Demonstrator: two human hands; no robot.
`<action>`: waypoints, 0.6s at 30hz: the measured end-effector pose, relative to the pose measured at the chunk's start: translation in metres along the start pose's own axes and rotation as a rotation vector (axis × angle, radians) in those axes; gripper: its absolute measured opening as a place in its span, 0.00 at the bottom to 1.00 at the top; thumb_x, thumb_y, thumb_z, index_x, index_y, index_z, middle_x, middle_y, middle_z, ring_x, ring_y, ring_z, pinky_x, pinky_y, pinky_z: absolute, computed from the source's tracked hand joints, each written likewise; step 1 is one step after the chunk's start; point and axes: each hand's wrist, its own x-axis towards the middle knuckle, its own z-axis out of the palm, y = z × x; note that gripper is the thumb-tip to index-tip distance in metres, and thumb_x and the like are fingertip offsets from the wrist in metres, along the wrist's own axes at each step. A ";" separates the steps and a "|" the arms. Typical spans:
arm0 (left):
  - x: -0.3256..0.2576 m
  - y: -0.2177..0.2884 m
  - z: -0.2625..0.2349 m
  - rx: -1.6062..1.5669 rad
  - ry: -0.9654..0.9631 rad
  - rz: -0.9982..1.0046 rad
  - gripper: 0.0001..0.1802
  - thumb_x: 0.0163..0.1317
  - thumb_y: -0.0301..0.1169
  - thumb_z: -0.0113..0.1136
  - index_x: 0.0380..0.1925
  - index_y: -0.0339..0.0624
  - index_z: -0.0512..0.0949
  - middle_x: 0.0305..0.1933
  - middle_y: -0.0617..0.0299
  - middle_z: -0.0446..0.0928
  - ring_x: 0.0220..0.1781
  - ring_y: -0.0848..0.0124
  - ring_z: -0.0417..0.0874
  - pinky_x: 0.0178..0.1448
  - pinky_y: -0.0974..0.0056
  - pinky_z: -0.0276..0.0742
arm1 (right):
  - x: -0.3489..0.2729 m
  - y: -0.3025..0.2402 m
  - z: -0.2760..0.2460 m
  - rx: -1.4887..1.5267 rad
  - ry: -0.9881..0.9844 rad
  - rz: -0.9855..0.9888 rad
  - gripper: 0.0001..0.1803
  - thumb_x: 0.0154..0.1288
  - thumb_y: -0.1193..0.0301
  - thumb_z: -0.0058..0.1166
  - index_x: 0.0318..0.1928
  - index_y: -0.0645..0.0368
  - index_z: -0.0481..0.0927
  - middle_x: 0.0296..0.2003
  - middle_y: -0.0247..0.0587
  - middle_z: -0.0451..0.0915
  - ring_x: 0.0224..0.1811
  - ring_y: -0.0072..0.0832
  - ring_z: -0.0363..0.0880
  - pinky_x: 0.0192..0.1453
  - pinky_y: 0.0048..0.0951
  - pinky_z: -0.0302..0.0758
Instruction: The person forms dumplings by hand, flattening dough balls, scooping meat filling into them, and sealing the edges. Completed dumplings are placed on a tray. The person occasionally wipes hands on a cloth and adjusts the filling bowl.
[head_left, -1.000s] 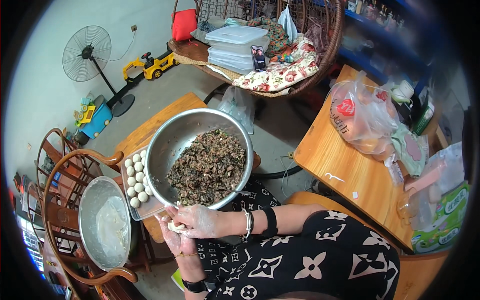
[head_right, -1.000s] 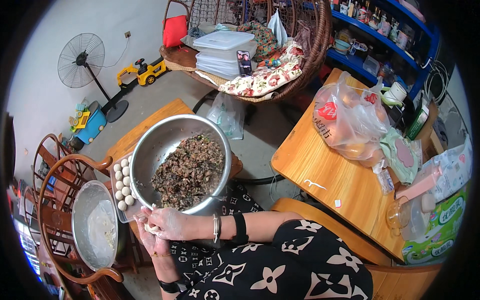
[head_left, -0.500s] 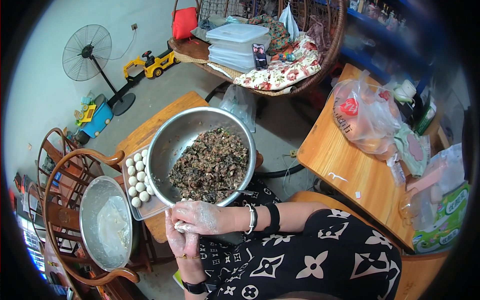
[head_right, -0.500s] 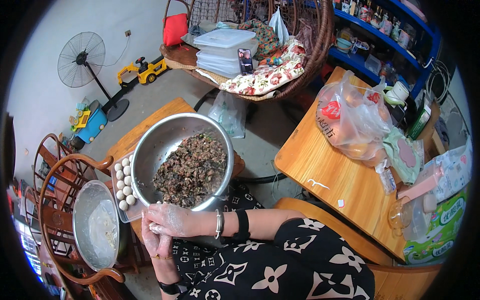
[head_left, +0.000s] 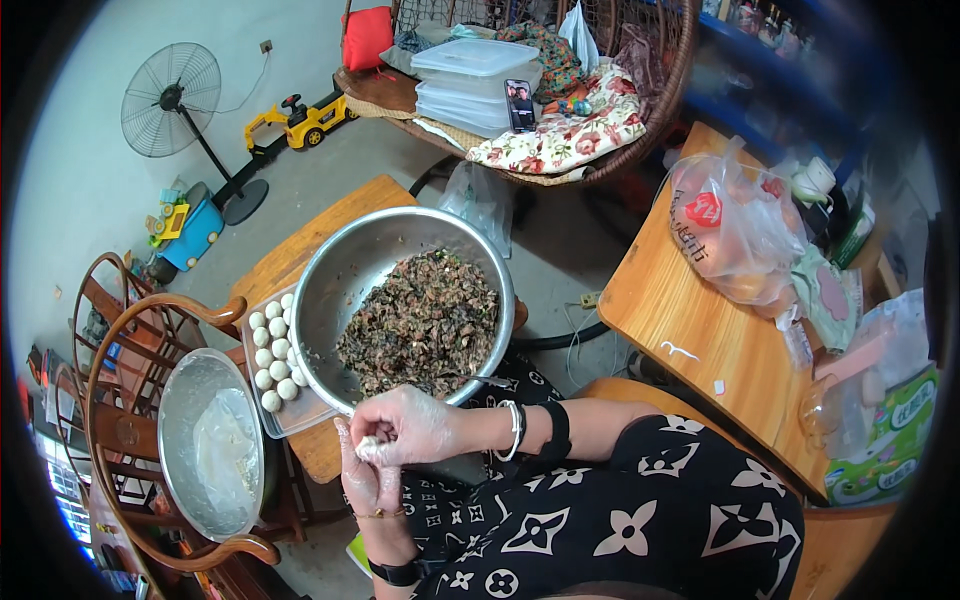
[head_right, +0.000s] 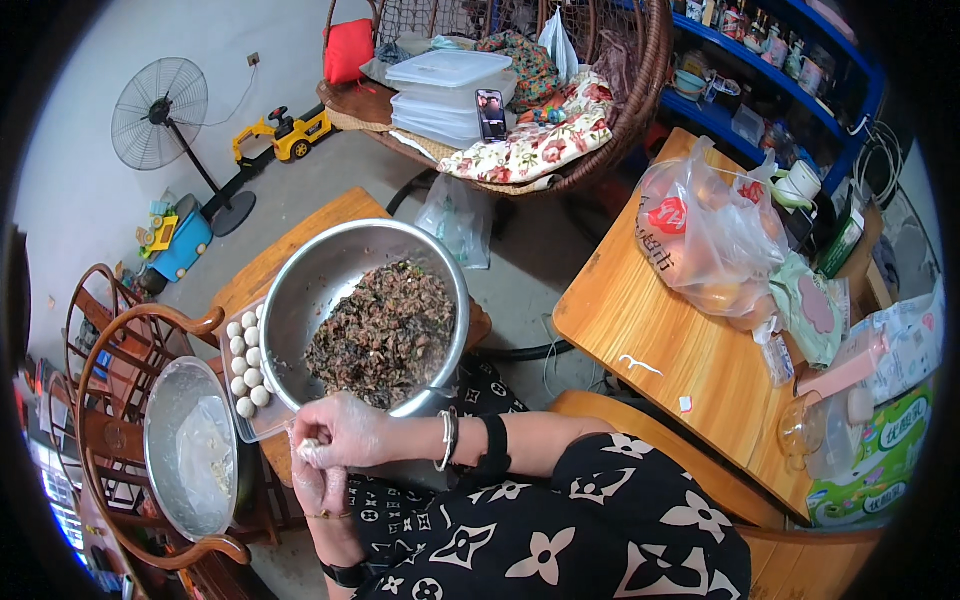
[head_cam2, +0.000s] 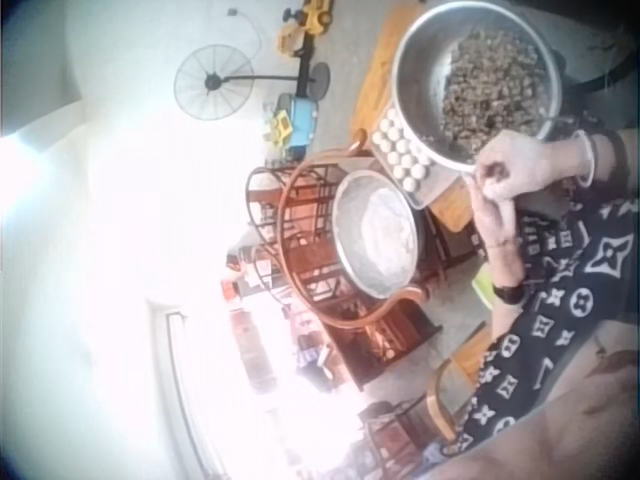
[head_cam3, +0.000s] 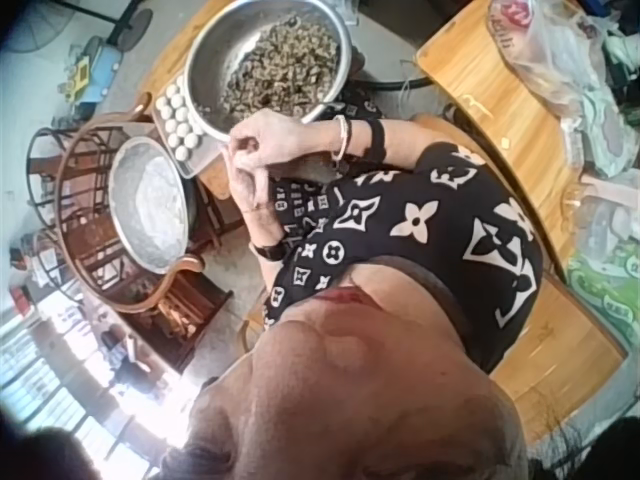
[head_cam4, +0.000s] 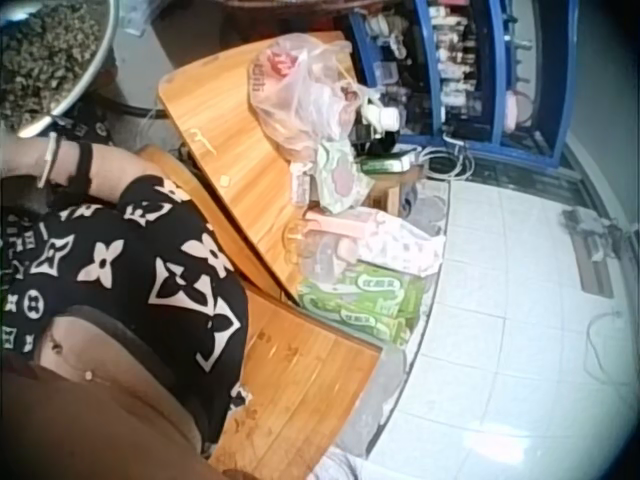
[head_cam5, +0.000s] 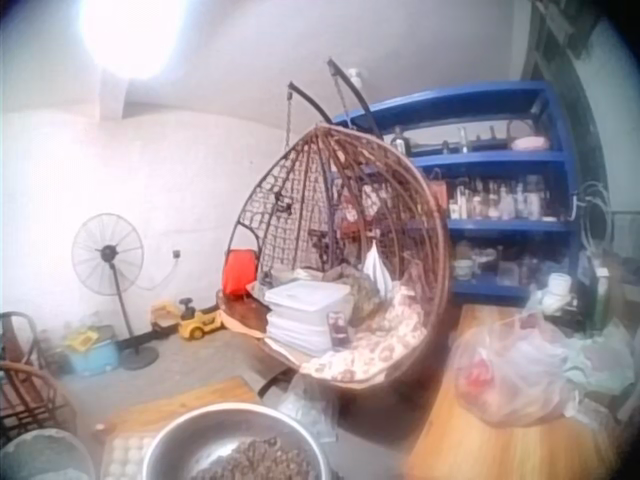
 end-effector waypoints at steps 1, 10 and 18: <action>0.001 0.001 -0.002 -0.030 0.056 -0.013 0.19 0.79 0.42 0.48 0.53 0.37 0.75 0.48 0.55 0.81 0.50 0.67 0.83 0.52 0.64 0.82 | 0.000 0.003 -0.001 0.171 0.055 -0.001 0.11 0.62 0.72 0.63 0.42 0.65 0.79 0.33 0.41 0.82 0.35 0.26 0.81 0.43 0.28 0.78; -0.001 0.012 -0.005 0.193 0.135 0.010 0.21 0.77 0.49 0.48 0.45 0.40 0.74 0.26 0.67 0.74 0.18 0.80 0.70 0.18 0.75 0.65 | -0.003 -0.010 -0.022 -0.212 0.031 -0.200 0.13 0.65 0.70 0.60 0.47 0.64 0.82 0.40 0.47 0.82 0.43 0.42 0.84 0.48 0.38 0.79; -0.007 0.010 0.012 0.294 0.156 0.061 0.28 0.76 0.56 0.46 0.46 0.39 0.75 0.28 0.65 0.77 0.20 0.79 0.73 0.21 0.74 0.66 | -0.005 -0.009 -0.020 -0.239 0.073 -0.289 0.09 0.57 0.75 0.62 0.40 0.59 0.85 0.46 0.43 0.74 0.52 0.41 0.75 0.60 0.39 0.72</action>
